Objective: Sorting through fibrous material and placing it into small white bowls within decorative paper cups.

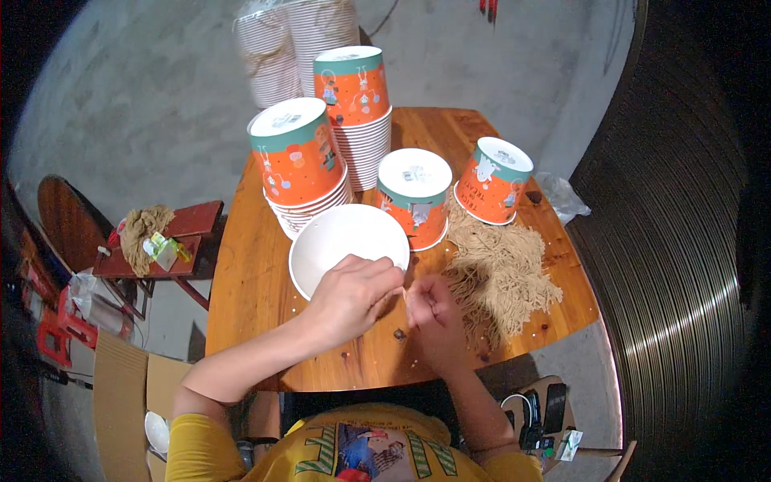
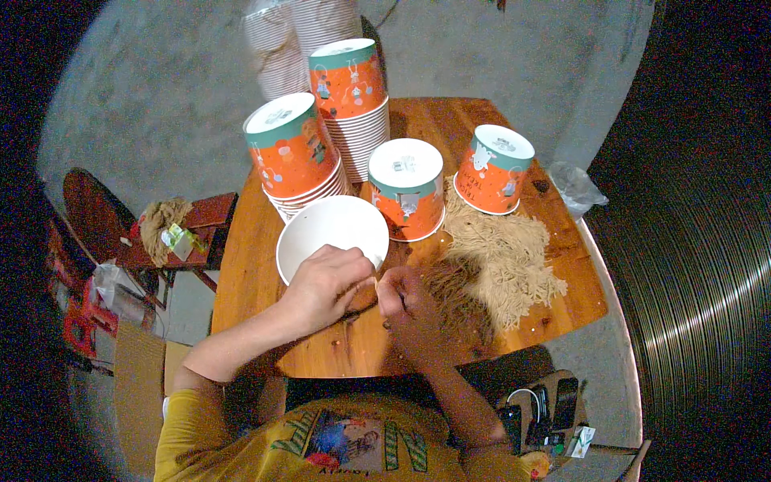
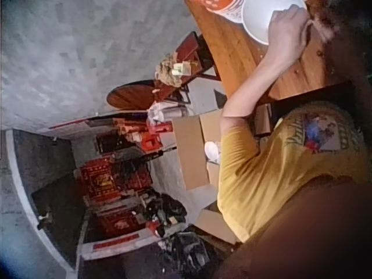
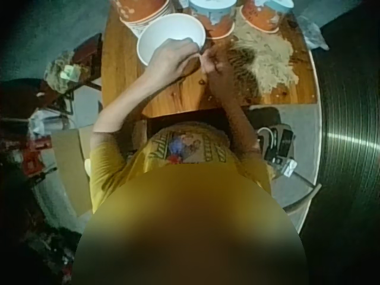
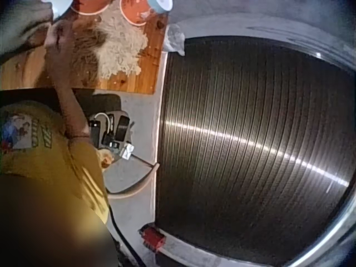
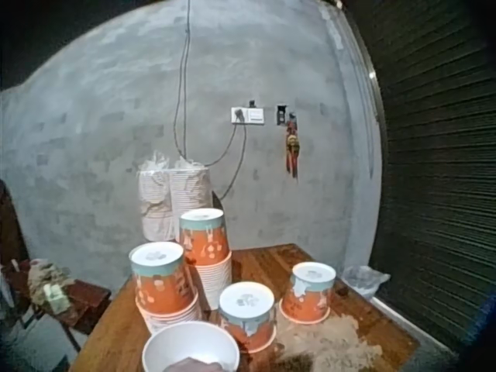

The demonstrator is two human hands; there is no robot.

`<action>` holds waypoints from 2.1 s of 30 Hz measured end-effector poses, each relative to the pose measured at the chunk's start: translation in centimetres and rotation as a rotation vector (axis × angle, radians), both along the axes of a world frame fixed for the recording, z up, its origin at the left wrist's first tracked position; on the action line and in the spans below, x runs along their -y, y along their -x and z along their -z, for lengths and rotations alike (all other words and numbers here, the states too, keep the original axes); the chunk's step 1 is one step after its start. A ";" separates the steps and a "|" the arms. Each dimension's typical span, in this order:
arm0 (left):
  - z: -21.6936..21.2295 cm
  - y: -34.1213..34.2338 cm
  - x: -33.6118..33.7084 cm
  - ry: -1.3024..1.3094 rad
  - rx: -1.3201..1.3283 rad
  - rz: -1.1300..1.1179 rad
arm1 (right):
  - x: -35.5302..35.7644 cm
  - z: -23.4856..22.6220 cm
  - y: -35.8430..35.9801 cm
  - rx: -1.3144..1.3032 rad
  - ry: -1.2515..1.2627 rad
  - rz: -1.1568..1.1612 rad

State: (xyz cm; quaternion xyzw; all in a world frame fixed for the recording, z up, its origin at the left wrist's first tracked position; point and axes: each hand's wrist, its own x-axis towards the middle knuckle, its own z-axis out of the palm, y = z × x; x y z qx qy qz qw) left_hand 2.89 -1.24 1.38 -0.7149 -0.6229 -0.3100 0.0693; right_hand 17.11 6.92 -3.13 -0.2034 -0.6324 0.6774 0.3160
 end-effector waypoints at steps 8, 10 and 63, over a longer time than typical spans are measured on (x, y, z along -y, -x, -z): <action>0.0 0.8 0.7 0.120 0.139 -0.053 | -2.3 -0.8 -1.0 0.080 -0.078 -0.062; 0.0 0.8 1.3 0.150 0.172 -0.066 | -2.8 -2.2 -1.3 0.022 -0.004 -0.087; 1.5 -1.5 6.2 0.033 0.175 0.061 | -3.2 -3.1 4.2 0.221 -1.040 -0.090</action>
